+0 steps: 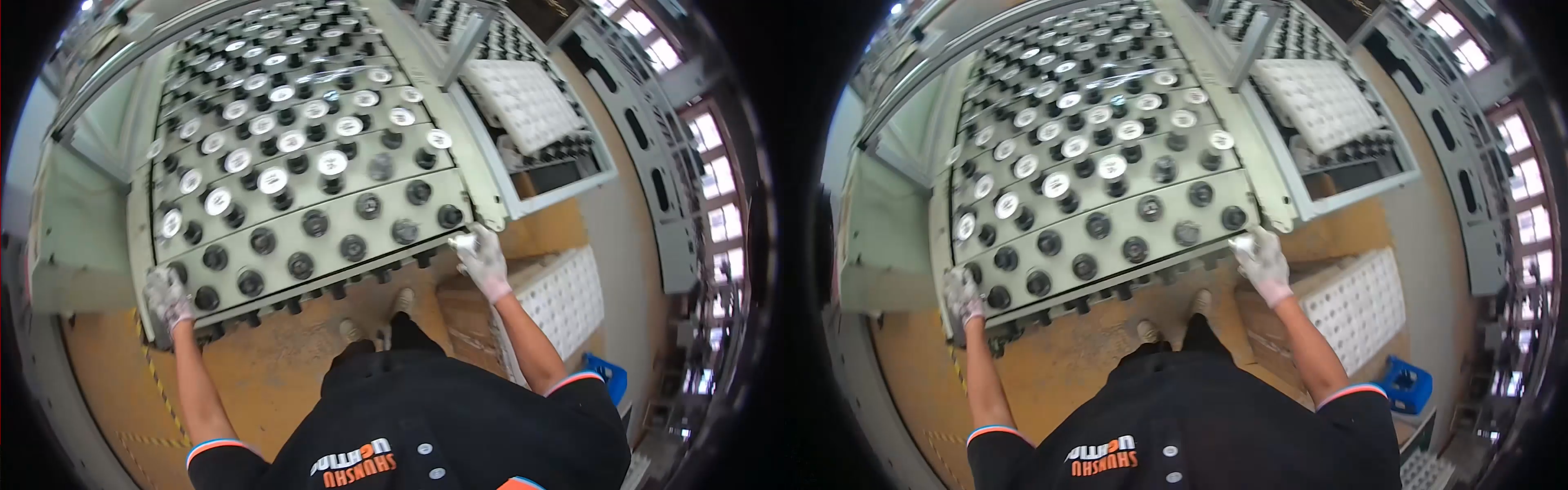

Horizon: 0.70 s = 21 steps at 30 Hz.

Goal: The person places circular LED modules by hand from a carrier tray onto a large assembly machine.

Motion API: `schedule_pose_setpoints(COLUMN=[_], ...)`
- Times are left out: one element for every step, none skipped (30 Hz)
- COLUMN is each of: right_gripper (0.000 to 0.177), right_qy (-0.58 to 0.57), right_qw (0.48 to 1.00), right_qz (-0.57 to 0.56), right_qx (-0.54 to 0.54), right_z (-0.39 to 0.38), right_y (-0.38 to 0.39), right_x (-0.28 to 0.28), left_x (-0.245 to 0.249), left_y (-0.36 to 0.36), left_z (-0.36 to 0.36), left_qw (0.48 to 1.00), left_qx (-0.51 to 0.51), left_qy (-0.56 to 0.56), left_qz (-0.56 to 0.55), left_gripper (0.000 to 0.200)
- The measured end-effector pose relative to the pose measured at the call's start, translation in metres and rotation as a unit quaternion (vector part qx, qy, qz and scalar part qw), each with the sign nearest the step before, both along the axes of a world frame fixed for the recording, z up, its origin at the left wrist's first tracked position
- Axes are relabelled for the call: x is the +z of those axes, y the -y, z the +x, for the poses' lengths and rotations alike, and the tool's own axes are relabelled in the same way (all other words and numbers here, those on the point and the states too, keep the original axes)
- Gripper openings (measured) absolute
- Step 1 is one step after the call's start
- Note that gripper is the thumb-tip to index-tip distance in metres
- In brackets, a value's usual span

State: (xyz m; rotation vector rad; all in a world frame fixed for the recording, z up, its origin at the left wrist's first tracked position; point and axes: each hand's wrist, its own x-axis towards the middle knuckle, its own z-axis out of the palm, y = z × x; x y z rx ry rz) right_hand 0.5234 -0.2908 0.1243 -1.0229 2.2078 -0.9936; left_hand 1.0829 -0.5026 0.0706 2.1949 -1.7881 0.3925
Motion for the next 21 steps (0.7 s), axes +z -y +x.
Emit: schedule_pose_setpoints(right_gripper=[0.044,0.041,0.042,0.044,0.041,0.038,0.035,0.034,0.033,0.032,0.030,0.031,0.030,0.038,0.040,0.047,0.049,0.051,0.051,0.052,0.053], right_qy=[-0.152,-0.296,-0.287,-0.275,-0.305,-0.335,-0.364,-0.392,-0.418,-0.439,-0.439,-0.475,-0.394,-0.448,-0.349,-0.331,-0.335,-0.344,-0.341,-0.342,-0.346], right_qw=[0.987,0.949,0.951,0.953,0.942,0.929,0.915,0.904,0.892,0.879,0.880,0.856,0.900,0.856,0.923,0.933,0.930,0.926,0.928,0.928,0.927], right_qz=[-0.042,-0.081,-0.081,-0.084,-0.096,-0.110,-0.121,-0.099,-0.077,-0.058,-0.045,-0.102,-0.103,-0.185,-0.101,-0.060,-0.070,-0.082,-0.069,-0.059,-0.047], right_qx=[0.033,0.074,0.084,0.095,0.103,0.113,0.125,0.137,0.153,0.175,0.177,0.178,0.155,0.179,0.127,0.129,0.134,0.134,0.136,0.136,0.134], right_z=[-0.005,-0.011,-0.011,-0.009,-0.007,-0.007,-0.008,-0.011,-0.014,-0.014,-0.014,-0.025,-0.020,-0.014,-0.012,-0.009,-0.011,-0.012,-0.009,-0.008,-0.012], right_y=[0.018,0.035,0.055,0.073,0.089,0.104,0.115,0.120,0.124,0.129,0.134,0.142,0.141,0.139,0.143,0.140,0.144,0.148,0.147,0.148,0.147], right_x=[-0.001,-0.001,0.004,0.009,0.004,-0.005,-0.012,-0.017,-0.022,-0.028,-0.030,-0.059,-0.060,-0.053,-0.058,-0.056,-0.061,-0.065,-0.064,-0.061,-0.058], left_x=[-0.010,-0.003,-0.004,-0.004,-0.005,-0.008,-0.009,-0.011,-0.014,-0.014,0.002,0.025,0.045,0.059,0.053,0.046,0.053,0.059,0.062,0.063,0.060], left_y=[0.006,0.004,0.005,0.007,0.008,0.010,0.011,0.014,0.015,0.015,0.008,-0.004,-0.021,-0.036,-0.044,-0.052,-0.057,-0.057,-0.051,-0.040,-0.028], left_z=[-0.001,-0.005,-0.008,-0.006,-0.003,0.000,0.003,0.006,0.012,0.023,0.021,0.004,-0.016,-0.033,-0.035,-0.036,-0.048,-0.062,-0.075,-0.087,-0.096], left_qw=[0.999,0.996,0.991,0.981,0.987,0.991,0.992,0.987,0.985,0.978,0.973,0.966,0.955,0.938,0.916,0.888,0.851,0.805,0.787,0.763,0.810], left_qx=[0.046,0.056,0.076,0.097,0.094,0.093,0.072,0.094,0.045,0.003,0.009,0.034,0.058,0.063,0.023,-0.024,-0.006,0.007,-0.004,-0.020,-0.037], left_qy=[-0.017,-0.039,-0.103,-0.164,-0.128,-0.092,-0.103,-0.122,-0.156,-0.187,-0.206,-0.242,-0.289,-0.340,-0.387,-0.425,-0.497,-0.571,-0.601,-0.634,-0.571], left_qz=[0.012,0.051,0.045,0.036,0.033,0.028,0.008,0.035,0.065,0.093,0.105,0.087,0.038,-0.020,-0.099,-0.173,-0.166,-0.160,-0.141,-0.124,-0.128], left_gripper=[0.035,0.038,0.041,0.043,0.047,0.050,0.055,0.056,0.059,0.061,0.064,0.066,0.069,0.072,0.071,0.071,0.071,0.071,0.066,0.060,0.058])
